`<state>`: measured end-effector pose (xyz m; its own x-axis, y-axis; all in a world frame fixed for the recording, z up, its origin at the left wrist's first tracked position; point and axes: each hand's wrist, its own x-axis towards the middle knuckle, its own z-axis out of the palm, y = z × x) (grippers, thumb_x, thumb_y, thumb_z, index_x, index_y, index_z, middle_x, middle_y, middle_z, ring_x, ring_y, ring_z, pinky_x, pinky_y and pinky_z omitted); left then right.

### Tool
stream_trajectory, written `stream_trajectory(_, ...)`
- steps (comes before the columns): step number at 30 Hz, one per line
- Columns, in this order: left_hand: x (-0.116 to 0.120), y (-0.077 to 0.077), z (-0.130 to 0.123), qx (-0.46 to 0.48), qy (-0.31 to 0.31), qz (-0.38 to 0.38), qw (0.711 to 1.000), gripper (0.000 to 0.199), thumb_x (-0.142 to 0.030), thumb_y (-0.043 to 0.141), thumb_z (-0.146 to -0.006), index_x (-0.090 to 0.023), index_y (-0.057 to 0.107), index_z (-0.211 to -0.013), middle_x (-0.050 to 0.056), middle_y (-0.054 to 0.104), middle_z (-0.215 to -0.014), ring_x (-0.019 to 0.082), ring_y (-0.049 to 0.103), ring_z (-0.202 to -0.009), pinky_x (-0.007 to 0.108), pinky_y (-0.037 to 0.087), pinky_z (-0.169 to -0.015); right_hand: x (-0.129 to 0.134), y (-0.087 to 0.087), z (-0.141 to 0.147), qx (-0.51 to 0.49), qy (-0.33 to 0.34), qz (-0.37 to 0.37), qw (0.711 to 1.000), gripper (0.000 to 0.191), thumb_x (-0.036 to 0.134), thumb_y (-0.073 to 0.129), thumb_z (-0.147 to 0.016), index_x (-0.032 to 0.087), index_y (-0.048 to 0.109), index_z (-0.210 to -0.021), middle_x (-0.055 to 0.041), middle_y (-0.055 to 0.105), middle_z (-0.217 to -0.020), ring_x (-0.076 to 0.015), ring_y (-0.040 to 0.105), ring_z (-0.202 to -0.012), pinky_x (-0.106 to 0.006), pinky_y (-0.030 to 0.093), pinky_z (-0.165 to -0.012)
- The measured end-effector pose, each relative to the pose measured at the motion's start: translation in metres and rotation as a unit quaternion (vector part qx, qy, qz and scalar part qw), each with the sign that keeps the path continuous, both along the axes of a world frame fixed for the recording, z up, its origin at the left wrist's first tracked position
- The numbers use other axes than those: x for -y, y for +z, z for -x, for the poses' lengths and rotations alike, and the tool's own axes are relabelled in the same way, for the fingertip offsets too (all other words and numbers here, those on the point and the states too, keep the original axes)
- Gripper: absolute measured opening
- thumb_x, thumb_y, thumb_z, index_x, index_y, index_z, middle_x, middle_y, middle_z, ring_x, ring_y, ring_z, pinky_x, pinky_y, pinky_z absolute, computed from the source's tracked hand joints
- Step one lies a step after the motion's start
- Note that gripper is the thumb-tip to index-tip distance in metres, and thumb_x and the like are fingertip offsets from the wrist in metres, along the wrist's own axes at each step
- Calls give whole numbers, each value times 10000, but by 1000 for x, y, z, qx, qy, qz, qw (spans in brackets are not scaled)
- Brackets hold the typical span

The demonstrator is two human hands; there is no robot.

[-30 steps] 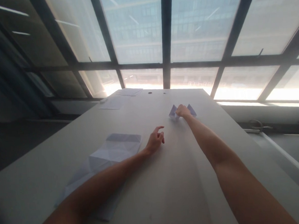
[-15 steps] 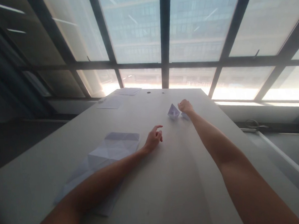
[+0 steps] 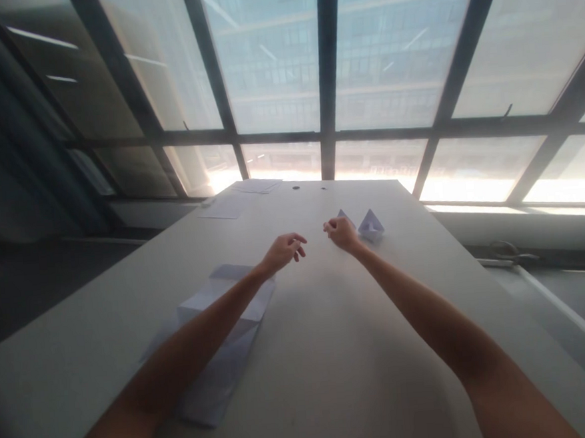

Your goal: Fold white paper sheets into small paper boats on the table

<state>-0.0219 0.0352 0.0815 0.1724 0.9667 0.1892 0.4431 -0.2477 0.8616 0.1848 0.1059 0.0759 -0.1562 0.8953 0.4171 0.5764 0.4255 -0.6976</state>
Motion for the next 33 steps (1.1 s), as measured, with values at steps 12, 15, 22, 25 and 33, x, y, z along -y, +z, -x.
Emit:
stream_trajectory(12, -11, 3, 143, -187, -153, 128, 962, 409, -319, 859, -508, -168, 748, -871, 15, 703, -734, 174, 646, -709, 218, 453, -633, 67, -50, 125, 16, 199, 106, 974, 139, 282, 704, -789, 164, 762, -836, -43, 748, -793, -150, 633, -680, -241, 441, -622)
stream_trajectory(15, -10, -1, 147, -173, -163, 142, 961, 312, -292, 834, -520, -168, 752, -795, -13, 667, -635, 147, 610, -617, 211, 424, -586, 73, -54, 139, 0, 168, 105, 980, 146, 273, 764, -743, 168, 751, -845, -55, 743, -806, -165, 650, -696, -255, 464, -636)
stream_trajectory(22, -10, -2, 149, -148, -171, 116, 967, 157, -276, 804, -584, -159, 735, -664, -7, 659, -603, 128, 558, -559, 215, 393, -548, 82, -61, 151, -45, 93, 42, 994, 79, 218, 746, -732, 181, 719, -796, -57, 725, -832, -164, 645, -711, -275, 483, -684)
stream_trajectory(25, -8, -1, 149, -185, -159, 89, 966, 157, -305, 754, -668, -152, 726, -643, -14, 627, -563, 116, 515, -536, 214, 367, -533, 82, -60, 153, -54, 88, 65, 993, 84, 230, 759, -708, 182, 703, -749, -35, 702, -750, -159, 626, -681, -268, 475, -665)
stream_trajectory(33, -8, 10, 147, -207, -144, -14, 968, 235, -380, 696, -791, -162, 750, -859, 61, 748, -884, 196, 660, -848, 256, 476, -794, 78, -62, 156, -132, 101, 116, 979, 171, 324, 724, -687, 166, 660, -703, -1, 631, -637, -133, 563, -606, -233, 425, -565)
